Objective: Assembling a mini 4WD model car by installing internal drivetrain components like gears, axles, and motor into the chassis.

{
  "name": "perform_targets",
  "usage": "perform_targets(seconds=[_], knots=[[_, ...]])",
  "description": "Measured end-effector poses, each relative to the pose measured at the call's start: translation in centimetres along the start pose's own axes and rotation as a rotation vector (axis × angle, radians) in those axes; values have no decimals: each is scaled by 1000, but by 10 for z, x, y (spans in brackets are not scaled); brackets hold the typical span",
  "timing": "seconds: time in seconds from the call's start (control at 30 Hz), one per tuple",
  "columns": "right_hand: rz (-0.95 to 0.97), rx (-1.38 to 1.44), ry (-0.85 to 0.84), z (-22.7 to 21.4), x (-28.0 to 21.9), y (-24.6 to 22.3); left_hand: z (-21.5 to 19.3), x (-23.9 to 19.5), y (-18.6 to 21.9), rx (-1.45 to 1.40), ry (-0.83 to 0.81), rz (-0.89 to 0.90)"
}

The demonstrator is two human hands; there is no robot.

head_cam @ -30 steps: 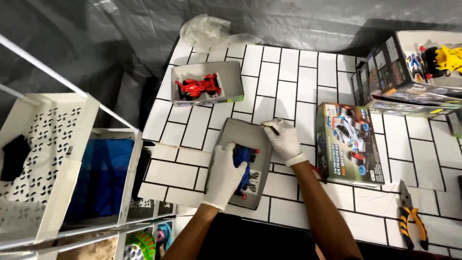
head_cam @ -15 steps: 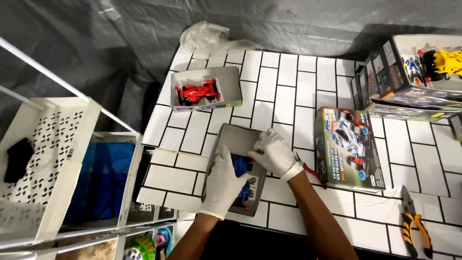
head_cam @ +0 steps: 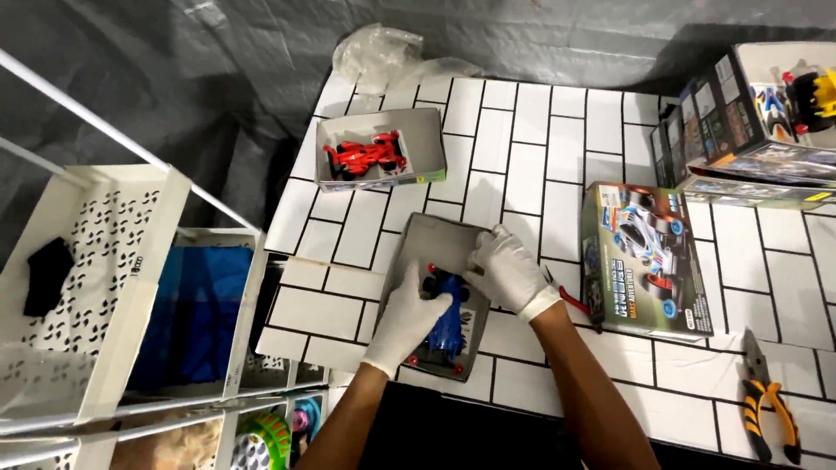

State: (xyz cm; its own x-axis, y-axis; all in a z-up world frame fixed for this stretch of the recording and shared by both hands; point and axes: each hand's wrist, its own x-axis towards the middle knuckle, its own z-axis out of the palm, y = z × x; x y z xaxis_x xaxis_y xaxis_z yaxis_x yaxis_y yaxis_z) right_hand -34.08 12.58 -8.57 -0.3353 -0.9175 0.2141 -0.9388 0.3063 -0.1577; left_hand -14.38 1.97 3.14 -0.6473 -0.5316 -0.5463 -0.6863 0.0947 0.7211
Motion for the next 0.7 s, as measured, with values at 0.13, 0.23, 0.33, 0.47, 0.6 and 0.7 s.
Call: perform_targets(seconds=[0.13,0.23,0.33,0.47,0.6,0.7], knots=[[-4,-3,6,-4,-2,-2,1,-8,13,54,-24,10],[46,32,-7,-17,-2,-5,-1,-9,17,-19,-48,27],[103,150,72,-34,6,-17,2,11,7,-51,-10,57],[219,273,329,-24,4,-11,-1,37,9,-87,41,83],[262,389,462,-15,3,-3,-12,59,18,-108,28,197],[268,414,497,-24,5,-9,-11,91,10,-79,-22,328]])
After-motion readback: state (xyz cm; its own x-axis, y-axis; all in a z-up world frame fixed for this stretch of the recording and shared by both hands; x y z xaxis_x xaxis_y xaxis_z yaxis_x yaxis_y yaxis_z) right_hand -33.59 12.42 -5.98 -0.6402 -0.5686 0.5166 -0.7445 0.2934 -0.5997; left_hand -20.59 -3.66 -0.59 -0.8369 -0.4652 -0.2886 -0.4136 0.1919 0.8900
